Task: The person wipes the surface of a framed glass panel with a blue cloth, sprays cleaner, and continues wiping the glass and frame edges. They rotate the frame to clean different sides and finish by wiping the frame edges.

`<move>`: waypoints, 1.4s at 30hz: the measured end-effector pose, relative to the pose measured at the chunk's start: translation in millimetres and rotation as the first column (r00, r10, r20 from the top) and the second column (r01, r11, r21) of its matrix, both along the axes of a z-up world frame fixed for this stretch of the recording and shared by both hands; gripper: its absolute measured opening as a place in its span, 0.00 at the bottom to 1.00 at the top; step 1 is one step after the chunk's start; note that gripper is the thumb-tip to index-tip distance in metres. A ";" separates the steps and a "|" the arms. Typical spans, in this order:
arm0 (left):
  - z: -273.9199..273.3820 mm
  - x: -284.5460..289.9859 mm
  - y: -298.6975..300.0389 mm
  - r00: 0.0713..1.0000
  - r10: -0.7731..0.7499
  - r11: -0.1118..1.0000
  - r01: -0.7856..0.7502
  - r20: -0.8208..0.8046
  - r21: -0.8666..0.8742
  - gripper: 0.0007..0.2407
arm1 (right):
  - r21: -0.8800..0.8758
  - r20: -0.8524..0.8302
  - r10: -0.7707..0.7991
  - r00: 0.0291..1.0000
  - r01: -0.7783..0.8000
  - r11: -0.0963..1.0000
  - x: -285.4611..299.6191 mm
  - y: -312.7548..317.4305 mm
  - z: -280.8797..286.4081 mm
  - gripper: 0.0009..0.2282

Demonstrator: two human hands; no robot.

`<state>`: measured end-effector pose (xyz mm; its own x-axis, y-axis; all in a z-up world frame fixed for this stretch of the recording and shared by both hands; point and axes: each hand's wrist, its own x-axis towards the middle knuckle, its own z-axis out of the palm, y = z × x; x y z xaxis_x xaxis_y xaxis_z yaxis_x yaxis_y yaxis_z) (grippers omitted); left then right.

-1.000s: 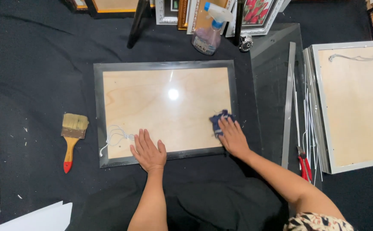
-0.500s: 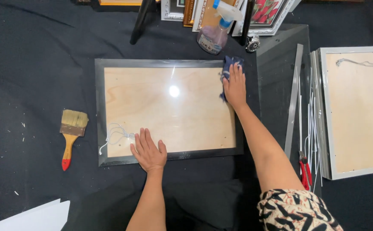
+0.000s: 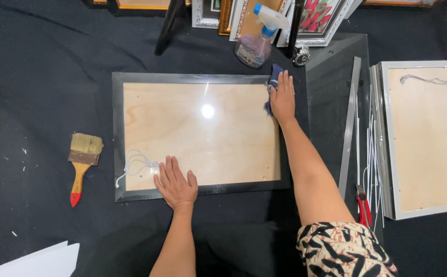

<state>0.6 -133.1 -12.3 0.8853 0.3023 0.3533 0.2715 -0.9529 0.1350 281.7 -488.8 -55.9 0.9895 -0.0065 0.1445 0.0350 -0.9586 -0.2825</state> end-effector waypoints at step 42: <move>63.3 -14.7 177.2 0.718 -0.092 0.735 -0.419 -0.690 -0.533 0.28 | -0.049 -0.054 0.483 0.874 -0.485 0.873 -325.0 327.1 27.6 0.33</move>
